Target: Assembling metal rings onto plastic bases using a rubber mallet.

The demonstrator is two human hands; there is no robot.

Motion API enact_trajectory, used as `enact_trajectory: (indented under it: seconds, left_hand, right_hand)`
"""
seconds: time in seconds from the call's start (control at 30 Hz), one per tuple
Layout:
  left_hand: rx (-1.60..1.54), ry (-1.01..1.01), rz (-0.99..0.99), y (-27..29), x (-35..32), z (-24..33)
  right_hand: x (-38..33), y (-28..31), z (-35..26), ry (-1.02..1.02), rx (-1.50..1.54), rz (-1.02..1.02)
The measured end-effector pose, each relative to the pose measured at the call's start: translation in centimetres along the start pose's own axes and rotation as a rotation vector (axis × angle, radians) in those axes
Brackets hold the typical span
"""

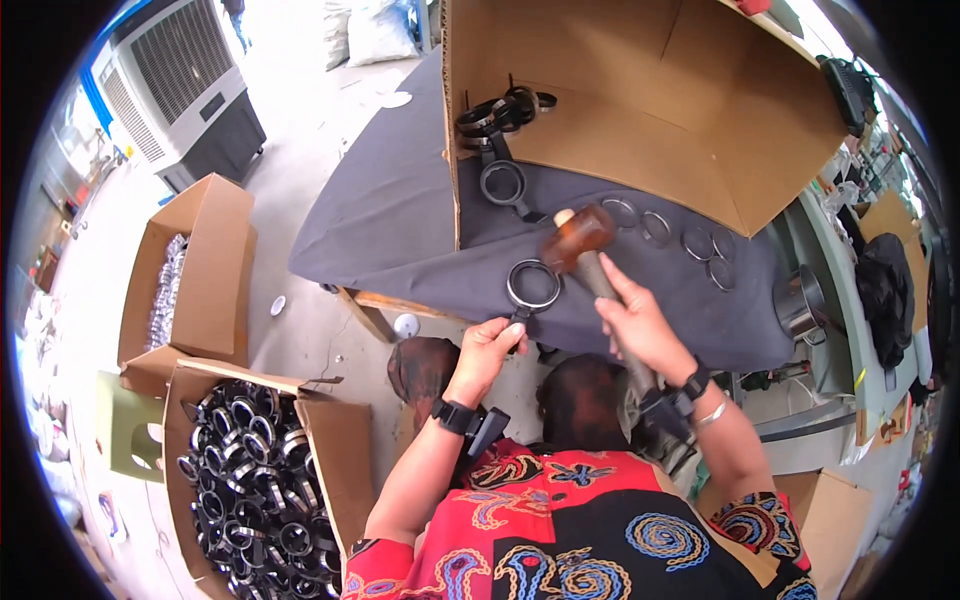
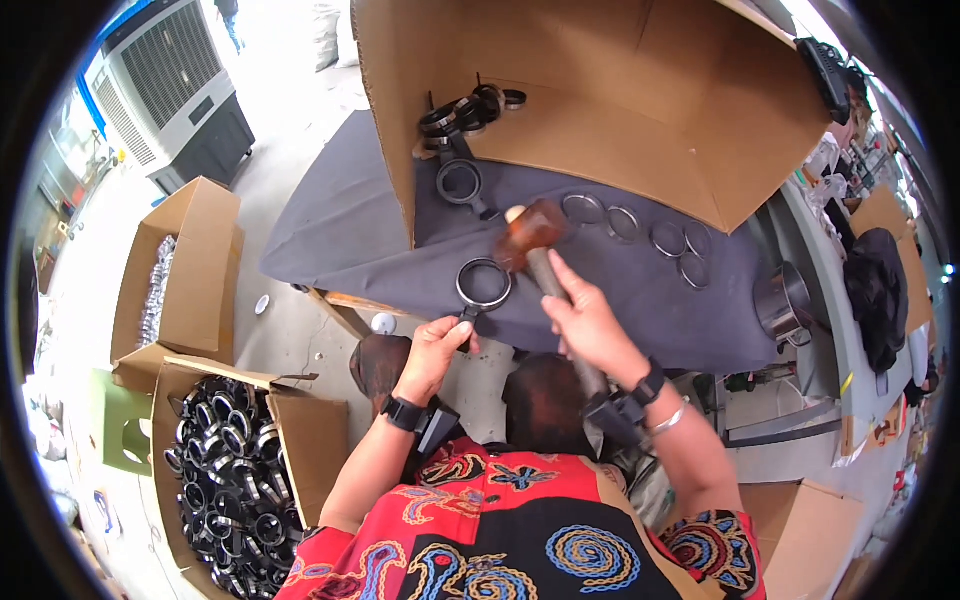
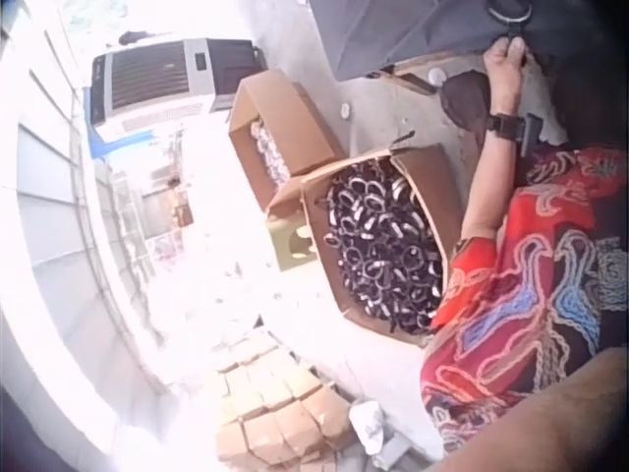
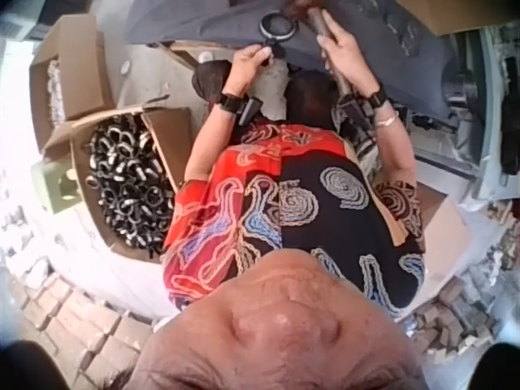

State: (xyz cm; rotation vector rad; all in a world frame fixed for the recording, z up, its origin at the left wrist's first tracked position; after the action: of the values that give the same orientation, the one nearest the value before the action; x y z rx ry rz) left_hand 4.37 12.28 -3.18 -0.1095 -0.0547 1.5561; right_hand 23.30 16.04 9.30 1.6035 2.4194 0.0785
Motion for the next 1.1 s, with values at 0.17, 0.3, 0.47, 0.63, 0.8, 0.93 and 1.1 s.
enact_trajectory:
  seconds: [0.17,0.3,0.47,0.63,0.8,0.93,1.1]
  left_hand:
    - [0.004,-0.003,0.038,0.4,-1.1,-0.2]
    - [0.004,-0.007,0.031,0.5,-1.2,-0.1]
    - [0.11,0.007,0.045,0.4,-0.9,-0.6]
    - [0.007,0.011,0.045,0.7,-1.1,-0.6]
    - [0.003,0.049,0.018,0.5,-0.6,-1.0]
    - [-0.008,0.036,0.024,0.7,-1.1,-0.6]
    - [0.111,0.018,0.036,0.6,-1.0,0.1]
  right_hand:
    - [-2.1,0.6,-2.9,0.145,0.104,0.069]
    - [-4.5,1.2,-4.8,0.451,0.05,0.268]
    - [-4.1,-0.8,3.4,-0.029,0.176,0.089]
    - [-6.6,0.9,-2.4,0.333,0.141,0.169]
    - [-6.6,-3.5,2.5,0.516,-0.586,-0.096]
    - [-6.8,-4.6,-4.3,0.762,-0.46,-0.081]
    - [-2.6,-6.3,-1.2,0.505,-0.676,-0.155]
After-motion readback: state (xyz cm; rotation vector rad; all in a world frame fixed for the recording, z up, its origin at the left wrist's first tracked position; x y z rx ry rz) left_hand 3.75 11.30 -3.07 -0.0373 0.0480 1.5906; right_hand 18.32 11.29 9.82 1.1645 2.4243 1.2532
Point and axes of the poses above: each hand's wrist, its own x-axis towards the middle knuckle, its own y-axis out of the back of the hand, z = x × y, the point moved 7 cm from there along x, towards the middle knuckle, and after that the axes turned 14 degrees about x, right-handed, at the moved point
